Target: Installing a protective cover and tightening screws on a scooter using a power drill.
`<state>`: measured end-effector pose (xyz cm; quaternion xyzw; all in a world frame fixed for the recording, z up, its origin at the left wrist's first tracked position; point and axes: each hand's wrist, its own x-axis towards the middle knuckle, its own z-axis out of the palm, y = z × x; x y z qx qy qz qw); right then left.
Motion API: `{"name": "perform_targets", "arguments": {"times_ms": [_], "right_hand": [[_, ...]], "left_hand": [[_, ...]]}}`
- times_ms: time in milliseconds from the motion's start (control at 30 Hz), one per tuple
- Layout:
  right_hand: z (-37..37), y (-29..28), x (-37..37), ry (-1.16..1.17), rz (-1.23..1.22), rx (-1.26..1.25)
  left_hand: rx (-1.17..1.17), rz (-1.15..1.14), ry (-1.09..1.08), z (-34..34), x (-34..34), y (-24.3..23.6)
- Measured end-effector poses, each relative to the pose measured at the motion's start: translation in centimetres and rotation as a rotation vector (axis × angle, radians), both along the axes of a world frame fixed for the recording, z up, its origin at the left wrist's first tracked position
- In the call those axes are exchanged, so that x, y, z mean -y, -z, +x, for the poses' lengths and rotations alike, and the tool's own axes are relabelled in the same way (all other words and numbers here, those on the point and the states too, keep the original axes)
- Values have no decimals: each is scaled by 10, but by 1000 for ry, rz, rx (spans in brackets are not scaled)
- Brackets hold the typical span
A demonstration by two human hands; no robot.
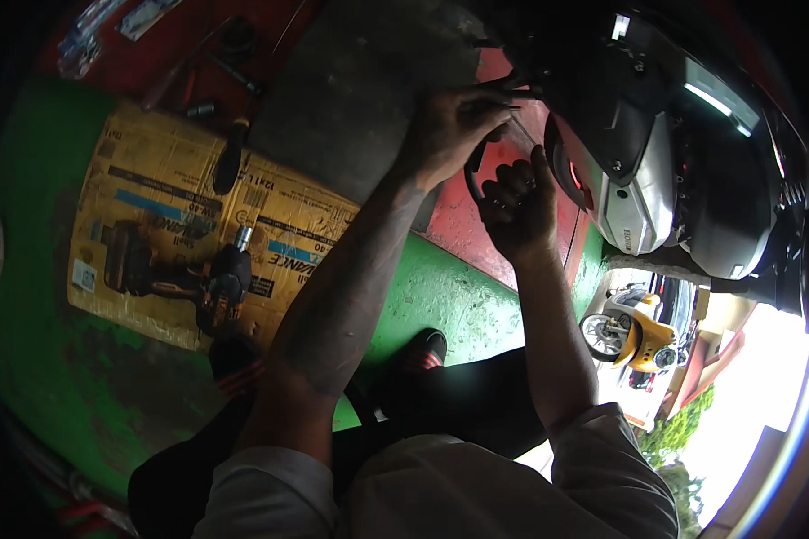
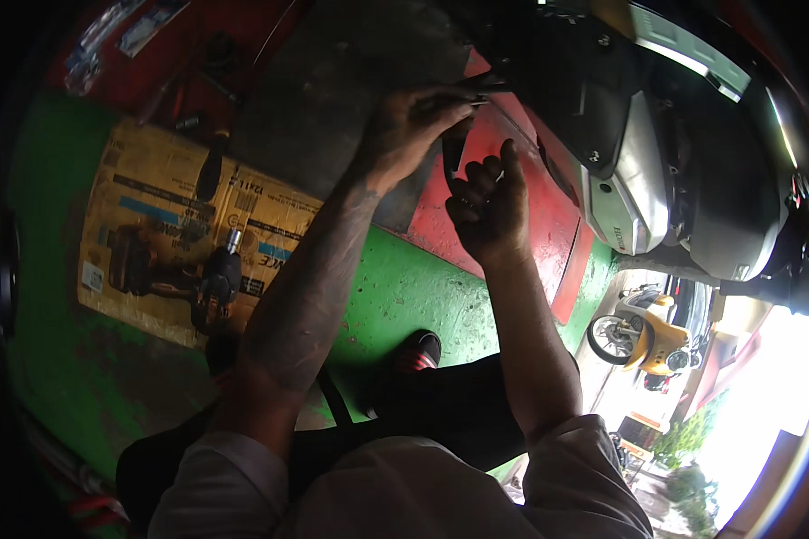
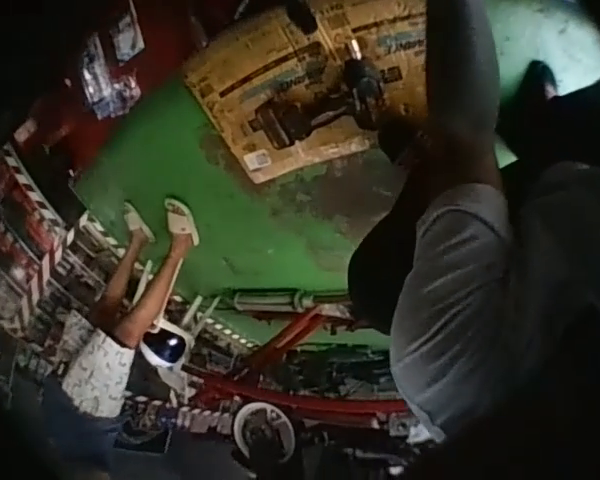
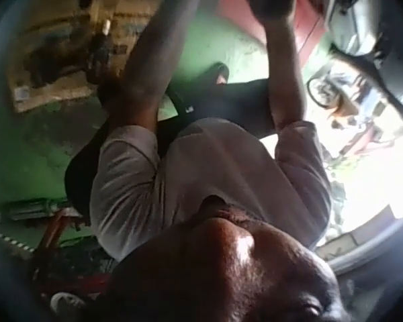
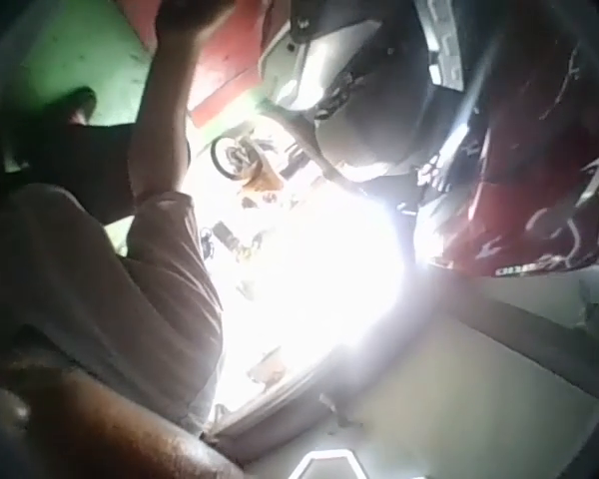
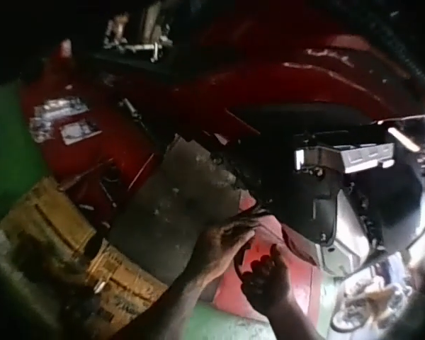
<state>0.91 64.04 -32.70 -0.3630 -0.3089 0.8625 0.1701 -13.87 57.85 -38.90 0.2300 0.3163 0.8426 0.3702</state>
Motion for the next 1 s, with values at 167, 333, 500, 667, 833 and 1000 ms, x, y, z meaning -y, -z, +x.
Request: {"name": "perform_targets", "arguments": {"times_ms": [167, 333, 500, 667, 833, 1000], "right_hand": [[-12, -1, -23, -57, 244, 80], [-20, 0, -51, 44, 293, 80], [-30, 1, -65, 65, 294, 82], [-33, 6, -73, -28, 361, 87], [-35, 9, -90, -344, 27, -213], [-32, 11, -104, -284, -41, -218]], "left_hand": [[89, 50, -90, 17, -31, -2], [195, 49, -79, 21, -51, -5], [-2, -109, -141, 15, -52, -11], [-25, -118, -254, 23, -48, -17], [-161, -170, -449, 30, -57, -22], [-151, -124, -442, 30, -58, -18]]}}
